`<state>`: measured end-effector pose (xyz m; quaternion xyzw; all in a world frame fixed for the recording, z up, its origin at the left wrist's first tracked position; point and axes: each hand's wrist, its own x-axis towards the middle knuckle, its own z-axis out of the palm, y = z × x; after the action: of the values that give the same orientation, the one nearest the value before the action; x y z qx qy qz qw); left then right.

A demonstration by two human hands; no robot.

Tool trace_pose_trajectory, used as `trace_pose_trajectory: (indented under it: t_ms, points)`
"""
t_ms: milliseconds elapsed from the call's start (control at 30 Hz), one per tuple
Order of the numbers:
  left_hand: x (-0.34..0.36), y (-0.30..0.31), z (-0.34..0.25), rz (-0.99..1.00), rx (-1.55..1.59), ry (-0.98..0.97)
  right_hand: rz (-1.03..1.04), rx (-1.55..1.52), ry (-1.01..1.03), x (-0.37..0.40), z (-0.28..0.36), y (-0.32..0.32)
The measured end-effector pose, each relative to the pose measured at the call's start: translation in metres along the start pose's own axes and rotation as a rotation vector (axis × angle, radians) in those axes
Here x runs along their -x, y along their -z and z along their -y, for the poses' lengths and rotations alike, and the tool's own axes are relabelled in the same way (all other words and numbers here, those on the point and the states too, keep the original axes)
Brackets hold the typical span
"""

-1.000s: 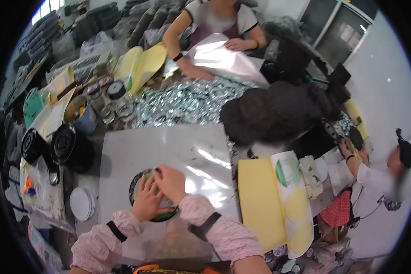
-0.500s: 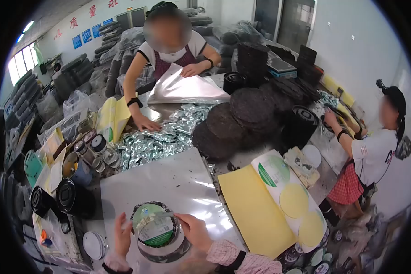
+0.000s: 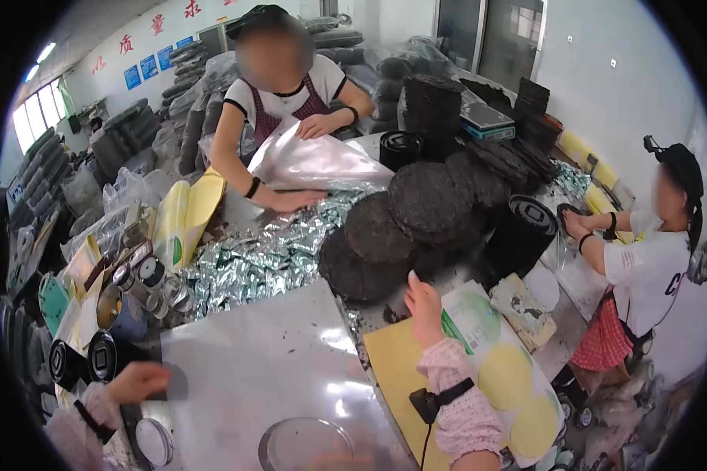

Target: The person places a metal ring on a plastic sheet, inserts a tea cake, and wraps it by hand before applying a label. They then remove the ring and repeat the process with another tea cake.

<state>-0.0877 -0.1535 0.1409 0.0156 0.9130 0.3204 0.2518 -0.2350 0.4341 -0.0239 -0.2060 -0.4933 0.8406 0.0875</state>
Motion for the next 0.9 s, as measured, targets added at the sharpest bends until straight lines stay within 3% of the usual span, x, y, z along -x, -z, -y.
trace_pose_trajectory:
  t_ms: [33,100,167,233,333,400,500,600,700,800,833,900]
  points:
    - [-0.036,0.004,-0.02,-0.14,-0.126,-0.156,-0.057,-0.101,-0.067,-0.014,0.002,-0.007]
    - [-0.107,-0.006,-0.063,-0.231,0.147,-0.247,-0.238,-0.249,-0.223,-0.032,-0.002,-0.02]
    - [-0.173,-0.017,-0.098,-0.243,-0.208,-0.553,-0.104,-0.23,-0.13,-0.054,-0.018,-0.016]
    - [-0.227,-0.031,-0.142,-0.17,-0.422,-0.597,-0.049,-0.198,-0.103,-0.07,-0.024,-0.015]
    - [-0.308,-0.06,-0.164,-0.189,-0.344,-0.695,-0.088,-0.153,-0.161,-0.081,-0.028,-0.017]
    - [-0.351,-0.074,-0.174,-0.217,-0.296,-0.78,0.028,-0.363,-0.211,-0.074,-0.02,-0.023]
    - [-0.405,-0.088,-0.177,-0.337,-0.298,-0.797,0.114,-0.512,-0.206,-0.062,0.001,-0.023]
    - [-0.423,-0.089,-0.206,-0.416,-0.469,-0.581,0.18,-0.562,-0.179,-0.065,0.007,-0.018]
    - [-0.457,-0.092,-0.237,-0.343,-0.309,-0.373,0.308,-0.647,-0.18,-0.053,0.033,-0.036]
    - [-0.473,-0.104,-0.257,-0.111,-0.368,-0.281,0.353,-0.636,-0.144,-0.061,0.028,-0.031]
    - [-0.474,-0.118,-0.257,-0.215,-0.434,-0.32,0.328,-0.647,-0.156,-0.065,0.025,-0.028]
    - [-0.469,-0.132,-0.25,-0.179,-0.416,-0.396,0.258,-0.679,-0.189,-0.068,0.016,-0.019]
